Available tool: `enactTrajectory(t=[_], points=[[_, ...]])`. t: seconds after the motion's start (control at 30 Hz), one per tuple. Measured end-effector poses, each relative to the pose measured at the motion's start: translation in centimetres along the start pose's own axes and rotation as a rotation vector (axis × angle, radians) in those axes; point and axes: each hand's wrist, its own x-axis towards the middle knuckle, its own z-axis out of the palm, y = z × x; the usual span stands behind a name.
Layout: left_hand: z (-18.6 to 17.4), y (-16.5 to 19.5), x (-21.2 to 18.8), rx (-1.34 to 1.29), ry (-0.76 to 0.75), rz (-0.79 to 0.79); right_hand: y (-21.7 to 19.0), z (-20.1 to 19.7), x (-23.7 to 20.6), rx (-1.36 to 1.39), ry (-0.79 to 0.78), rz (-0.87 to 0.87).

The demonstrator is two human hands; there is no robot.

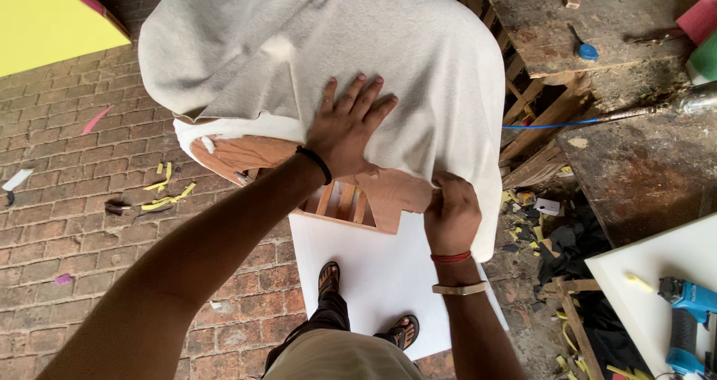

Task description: The person covers a wooden chair with a light-colored fabric, smoothing and stretching it over the seat and back. They use a pneumatic staple gun to secure the fabric to the underside of the chair frame, repeatedly adjusting the fabric and firing staples along the edges.

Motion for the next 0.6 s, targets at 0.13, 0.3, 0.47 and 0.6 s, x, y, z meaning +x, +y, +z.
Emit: enactTrajectory(t=[0.13, 0.3, 0.47, 0.6], points=[[0.1, 0.0, 0.0, -0.041, 0.044, 0.005, 1.0, 0.3, 2.4, 0.426, -0.103, 0.129], [0.1, -0.3, 0.4, -0.076, 0.004, -0.035, 0.5, -0.5, 5.3, 0.096, -0.443, 0.025], [0.1, -0.3, 0.9, -0.095, -0.098, -0.053, 1.4, -4.6, 3.9, -0.037, -0.665, 0.189], [0.3, -0.3, 1.0, -0.083, -0.127, -0.049, -0.2, -0.8, -0.2, -0.044, -0.51, 0.078]])
